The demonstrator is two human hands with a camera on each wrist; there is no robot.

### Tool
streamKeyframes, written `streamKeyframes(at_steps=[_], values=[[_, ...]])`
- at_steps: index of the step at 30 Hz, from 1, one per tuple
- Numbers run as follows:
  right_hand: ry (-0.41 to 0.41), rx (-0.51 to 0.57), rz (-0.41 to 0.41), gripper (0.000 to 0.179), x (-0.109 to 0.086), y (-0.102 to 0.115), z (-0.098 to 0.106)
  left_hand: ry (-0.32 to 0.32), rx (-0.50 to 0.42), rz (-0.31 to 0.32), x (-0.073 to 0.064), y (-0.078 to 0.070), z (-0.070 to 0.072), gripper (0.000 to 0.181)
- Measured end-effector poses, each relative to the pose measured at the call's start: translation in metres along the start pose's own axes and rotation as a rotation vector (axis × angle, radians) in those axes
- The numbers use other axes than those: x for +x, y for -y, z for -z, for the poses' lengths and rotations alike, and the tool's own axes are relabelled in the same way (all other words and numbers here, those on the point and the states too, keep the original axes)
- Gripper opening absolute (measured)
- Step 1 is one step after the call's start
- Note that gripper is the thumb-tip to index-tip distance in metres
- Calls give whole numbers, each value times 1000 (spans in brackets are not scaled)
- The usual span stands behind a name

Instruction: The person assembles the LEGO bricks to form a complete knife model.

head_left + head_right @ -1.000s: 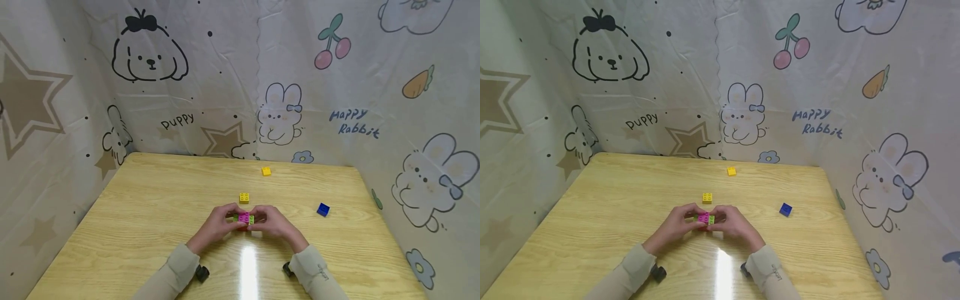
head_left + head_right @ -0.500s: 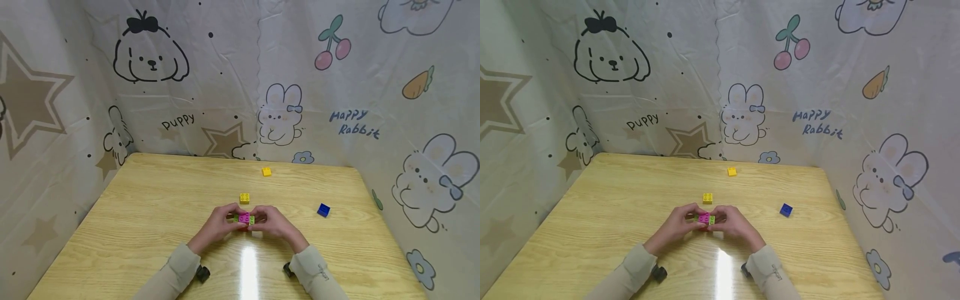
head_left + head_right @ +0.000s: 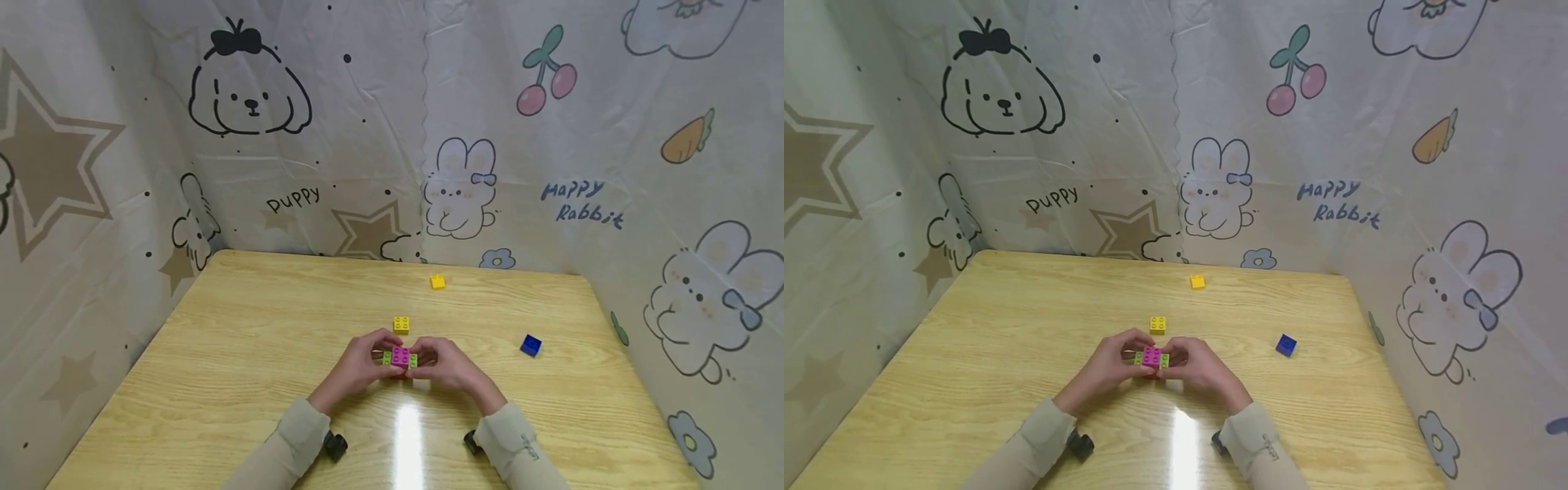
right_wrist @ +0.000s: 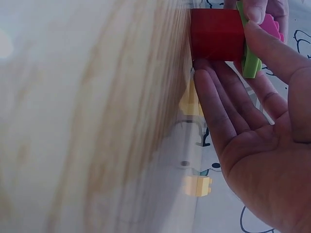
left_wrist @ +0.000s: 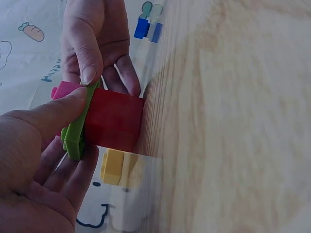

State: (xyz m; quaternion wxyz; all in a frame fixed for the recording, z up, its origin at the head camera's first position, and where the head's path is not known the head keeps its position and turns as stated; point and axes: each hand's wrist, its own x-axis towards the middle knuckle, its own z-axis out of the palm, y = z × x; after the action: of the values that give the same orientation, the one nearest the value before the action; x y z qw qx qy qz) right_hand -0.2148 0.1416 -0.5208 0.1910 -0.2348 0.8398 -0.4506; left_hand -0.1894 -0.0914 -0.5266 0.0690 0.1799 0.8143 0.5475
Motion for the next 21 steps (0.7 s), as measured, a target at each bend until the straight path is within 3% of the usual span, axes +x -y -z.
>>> streamKeyframes(at_steps=[12, 21], values=[[26, 46, 11, 21, -2, 2, 2, -1, -20, 33, 2, 1, -1, 40], [29, 18, -2, 20, -1, 2, 1, 10, -55, 51, 1, 5, -1, 40]])
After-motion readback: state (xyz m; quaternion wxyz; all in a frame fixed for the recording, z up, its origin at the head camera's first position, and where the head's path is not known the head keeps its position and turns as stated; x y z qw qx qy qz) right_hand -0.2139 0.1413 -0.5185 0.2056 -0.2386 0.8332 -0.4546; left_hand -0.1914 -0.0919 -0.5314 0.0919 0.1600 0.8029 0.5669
